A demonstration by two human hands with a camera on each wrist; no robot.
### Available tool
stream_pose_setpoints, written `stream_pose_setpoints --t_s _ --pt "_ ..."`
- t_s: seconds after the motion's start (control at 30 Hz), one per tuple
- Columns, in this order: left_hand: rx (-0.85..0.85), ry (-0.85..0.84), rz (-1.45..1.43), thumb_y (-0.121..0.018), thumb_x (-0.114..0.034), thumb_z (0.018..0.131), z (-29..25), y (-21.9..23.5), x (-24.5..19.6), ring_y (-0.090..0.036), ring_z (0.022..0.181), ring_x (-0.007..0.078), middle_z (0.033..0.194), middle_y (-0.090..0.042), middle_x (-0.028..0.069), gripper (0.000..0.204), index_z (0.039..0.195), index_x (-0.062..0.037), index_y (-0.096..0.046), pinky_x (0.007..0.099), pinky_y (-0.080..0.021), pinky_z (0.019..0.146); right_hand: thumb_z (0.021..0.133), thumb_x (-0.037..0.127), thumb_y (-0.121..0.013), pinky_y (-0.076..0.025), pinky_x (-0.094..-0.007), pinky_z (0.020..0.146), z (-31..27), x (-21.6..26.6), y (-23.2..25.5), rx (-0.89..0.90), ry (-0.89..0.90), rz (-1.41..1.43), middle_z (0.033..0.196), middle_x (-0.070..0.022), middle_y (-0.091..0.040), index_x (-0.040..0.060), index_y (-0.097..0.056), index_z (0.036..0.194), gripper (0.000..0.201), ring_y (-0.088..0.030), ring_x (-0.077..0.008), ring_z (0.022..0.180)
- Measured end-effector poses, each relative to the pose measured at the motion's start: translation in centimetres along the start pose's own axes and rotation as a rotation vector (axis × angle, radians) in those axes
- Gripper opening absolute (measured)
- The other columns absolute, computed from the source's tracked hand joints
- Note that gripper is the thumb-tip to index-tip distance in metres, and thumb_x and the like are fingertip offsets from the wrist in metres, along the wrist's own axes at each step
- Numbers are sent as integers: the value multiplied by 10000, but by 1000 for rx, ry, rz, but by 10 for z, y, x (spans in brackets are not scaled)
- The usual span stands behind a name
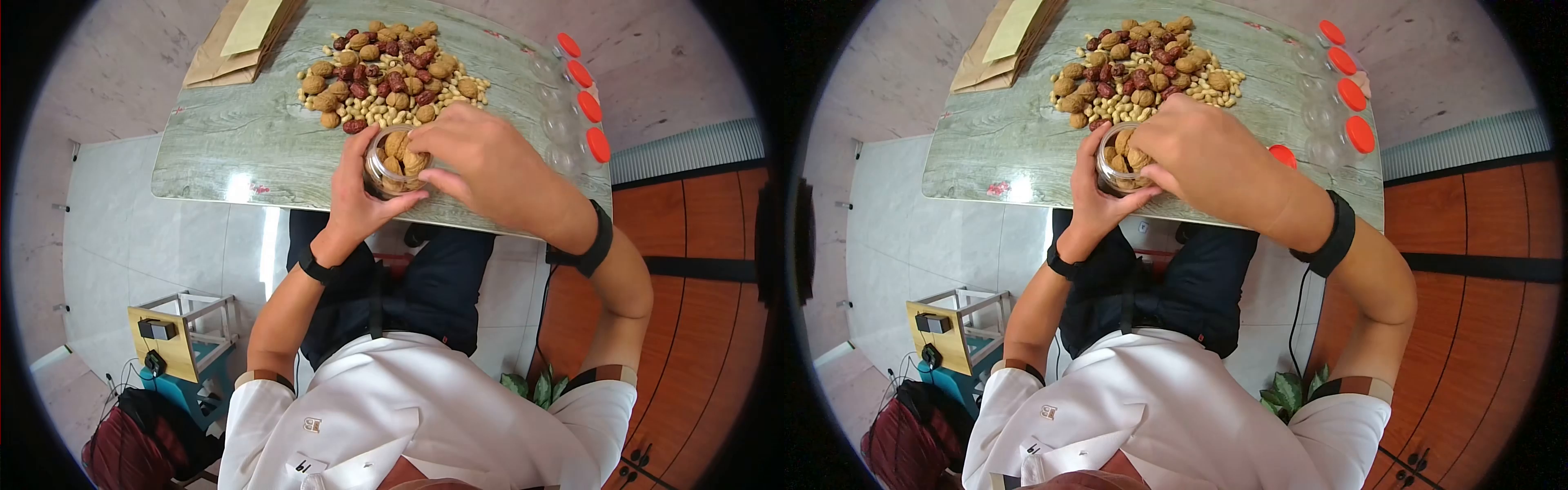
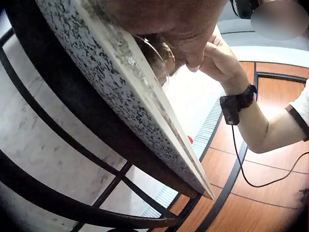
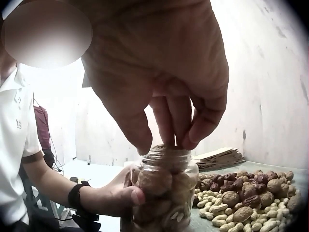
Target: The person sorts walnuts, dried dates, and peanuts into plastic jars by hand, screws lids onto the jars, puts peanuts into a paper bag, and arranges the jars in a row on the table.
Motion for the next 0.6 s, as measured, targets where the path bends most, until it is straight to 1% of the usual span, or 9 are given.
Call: stream_pose_setpoints --t_s 0.07,0.13,0.2,0.27,0.33,0.43,0.5,0.57,0.6 --pt "-1 -5 6 -1018 -265 633 0 0 0 -626 1232 272 1378 -571 167 1091 1499 22 -420 387 -513 1047 787 116 -788 -542 -424 818 0 -4 0 -30 4 47 910 -101 -673 39 -683 923 188 -632 -308 927" --pt "4 -10 13 -1018 -265 634 1 0 -2 -622 1240 270 1391 -562 170 1090 1498 26 -420 386 -512 1047 791 100 -777 -542 -423 808 1 -5 3 -93 54 50 936 -88 -672 42 -680 921 172 -637 -310 926" --pt "-38 -22 -2 -1018 -306 608 4 -1 -6 -640 1172 359 1291 -605 212 1045 1436 14 -466 424 -529 1000 790 94 -775 -543 -419 801 1 -2 8 -101 33 37 942 -82 -673 48 -683 919 165 -640 -306 920" --pt "-41 -28 3 -1018 -311 608 3 -1 -5 -639 1169 359 1289 -605 213 1046 1435 15 -467 424 -528 999 788 89 -773 -544 -414 794 0 0 9 -111 14 21 948 -76 -673 54 -686 916 159 -644 -302 915" --pt "-41 -33 8 -1019 -317 607 4 -1 -6 -639 1166 359 1288 -605 213 1048 1434 17 -467 424 -528 999 780 52 -802 -558 -409 780 -2 2 4 -41 32 11 1018 -79 -709 56 -717 983 220 -675 -318 912" --pt "-37 -43 46 -1019 -318 605 3 1 -7 -639 1165 358 1286 -605 212 1048 1431 18 -470 424 -529 996 770 59 -807 -553 -411 769 2 -5 0 -32 21 -78 974 -69 -700 51 -698 942 204 -671 -309 899" --pt "-8 -13 33 -1025 -310 617 2 1 -5 -620 1242 283 1377 -571 171 1096 1485 20 -443 390 -510 1047 772 60 -787 -554 -408 766 6 -8 1 -18 48 -96 962 -67 -695 48 -688 923 180 -671 -302 892" --pt "-9 -20 40 -1026 -312 613 1 1 -4 -620 1242 285 1372 -574 170 1094 1481 19 -449 390 -510 1046 775 60 -767 -556 -405 762 11 -10 6 -4 77 -119 949 -65 -691 46 -679 904 157 -671 -295 884" --pt "-10 -27 46 -1027 -314 610 2 1 -4 -621 1242 286 1366 -578 169 1091 1477 18 -455 390 -510 1046 777 60 -740 -560 -401 760 13 -10 9 28 132 -173 943 -64 -688 44 -677 901 139 -673 -292 879"
Point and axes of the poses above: each hand's wrist, its own z-axis towards the middle knuckle, its own y-axis out of the back of the hand, x = y × z, the point moved 1 cm from there along z, towards the middle knuckle
